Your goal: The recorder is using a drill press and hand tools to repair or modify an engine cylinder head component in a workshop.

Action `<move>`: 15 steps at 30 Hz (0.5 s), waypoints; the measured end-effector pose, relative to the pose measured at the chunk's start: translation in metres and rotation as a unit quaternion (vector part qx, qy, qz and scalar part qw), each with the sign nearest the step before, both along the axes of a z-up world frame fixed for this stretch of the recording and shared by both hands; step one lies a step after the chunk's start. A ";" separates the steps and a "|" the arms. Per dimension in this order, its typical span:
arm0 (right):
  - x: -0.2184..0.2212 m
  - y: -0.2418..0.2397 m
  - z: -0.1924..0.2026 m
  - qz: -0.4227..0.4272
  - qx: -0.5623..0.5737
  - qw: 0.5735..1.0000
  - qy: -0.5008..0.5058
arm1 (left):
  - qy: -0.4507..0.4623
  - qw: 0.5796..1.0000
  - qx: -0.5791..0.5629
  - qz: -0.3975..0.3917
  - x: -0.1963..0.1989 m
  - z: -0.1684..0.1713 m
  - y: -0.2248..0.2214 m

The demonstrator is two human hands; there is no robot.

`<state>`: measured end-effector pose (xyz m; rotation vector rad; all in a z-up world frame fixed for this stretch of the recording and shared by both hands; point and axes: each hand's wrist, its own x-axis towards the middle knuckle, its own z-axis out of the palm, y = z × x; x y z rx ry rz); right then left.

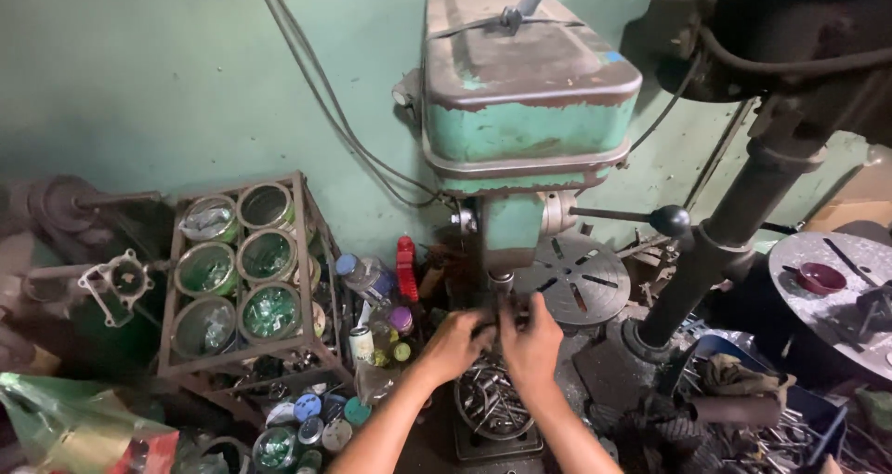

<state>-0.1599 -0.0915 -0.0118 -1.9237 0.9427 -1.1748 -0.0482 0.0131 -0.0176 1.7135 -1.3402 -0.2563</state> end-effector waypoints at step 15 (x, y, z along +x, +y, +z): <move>0.057 -0.032 -0.016 0.200 0.052 0.937 -0.280 | 0.166 0.981 -0.019 0.103 -0.012 -0.013 -0.022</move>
